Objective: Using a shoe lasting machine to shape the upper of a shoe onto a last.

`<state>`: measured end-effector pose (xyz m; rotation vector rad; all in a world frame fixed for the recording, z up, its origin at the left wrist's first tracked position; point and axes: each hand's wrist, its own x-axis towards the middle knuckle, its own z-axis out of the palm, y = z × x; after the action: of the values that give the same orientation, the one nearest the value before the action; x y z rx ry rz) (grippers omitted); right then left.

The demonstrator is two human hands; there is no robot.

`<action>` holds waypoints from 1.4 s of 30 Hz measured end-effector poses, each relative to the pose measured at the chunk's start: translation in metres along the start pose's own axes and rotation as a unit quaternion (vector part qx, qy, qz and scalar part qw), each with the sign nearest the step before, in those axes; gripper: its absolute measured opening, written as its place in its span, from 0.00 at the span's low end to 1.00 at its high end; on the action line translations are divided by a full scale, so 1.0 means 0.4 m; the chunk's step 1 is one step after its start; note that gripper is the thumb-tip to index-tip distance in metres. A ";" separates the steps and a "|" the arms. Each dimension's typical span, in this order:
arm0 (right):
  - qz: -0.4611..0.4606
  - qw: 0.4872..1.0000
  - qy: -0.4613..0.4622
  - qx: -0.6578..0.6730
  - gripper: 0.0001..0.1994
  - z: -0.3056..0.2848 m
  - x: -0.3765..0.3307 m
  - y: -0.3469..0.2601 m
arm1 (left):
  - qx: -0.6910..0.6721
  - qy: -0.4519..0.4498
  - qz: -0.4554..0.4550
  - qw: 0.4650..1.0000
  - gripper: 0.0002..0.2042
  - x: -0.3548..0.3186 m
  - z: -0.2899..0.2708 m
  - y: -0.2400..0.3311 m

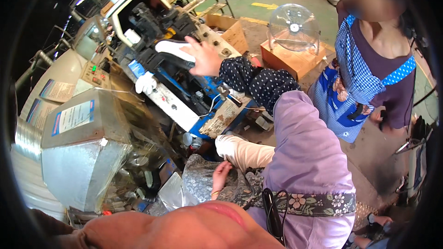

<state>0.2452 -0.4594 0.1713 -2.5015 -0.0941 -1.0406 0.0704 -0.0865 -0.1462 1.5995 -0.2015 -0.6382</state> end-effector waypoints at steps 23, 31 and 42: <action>0.123 0.439 -0.663 0.594 0.28 0.059 -0.694 -0.298 | 0.049 0.054 0.017 0.997 0.30 -0.389 0.045 0.285; 0.439 0.295 -0.510 0.679 0.23 0.038 -0.672 -0.366 | 0.188 0.556 -0.044 0.808 0.21 -0.662 0.030 0.376; 0.007 0.843 -0.448 0.297 0.49 0.688 -0.475 -0.742 | 0.196 0.485 -0.189 0.831 0.44 -0.785 0.061 0.177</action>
<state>0.2253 -0.0585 -0.0258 -2.1533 -0.5696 0.2467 -0.1846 0.0352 0.0096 2.1954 0.8103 0.0075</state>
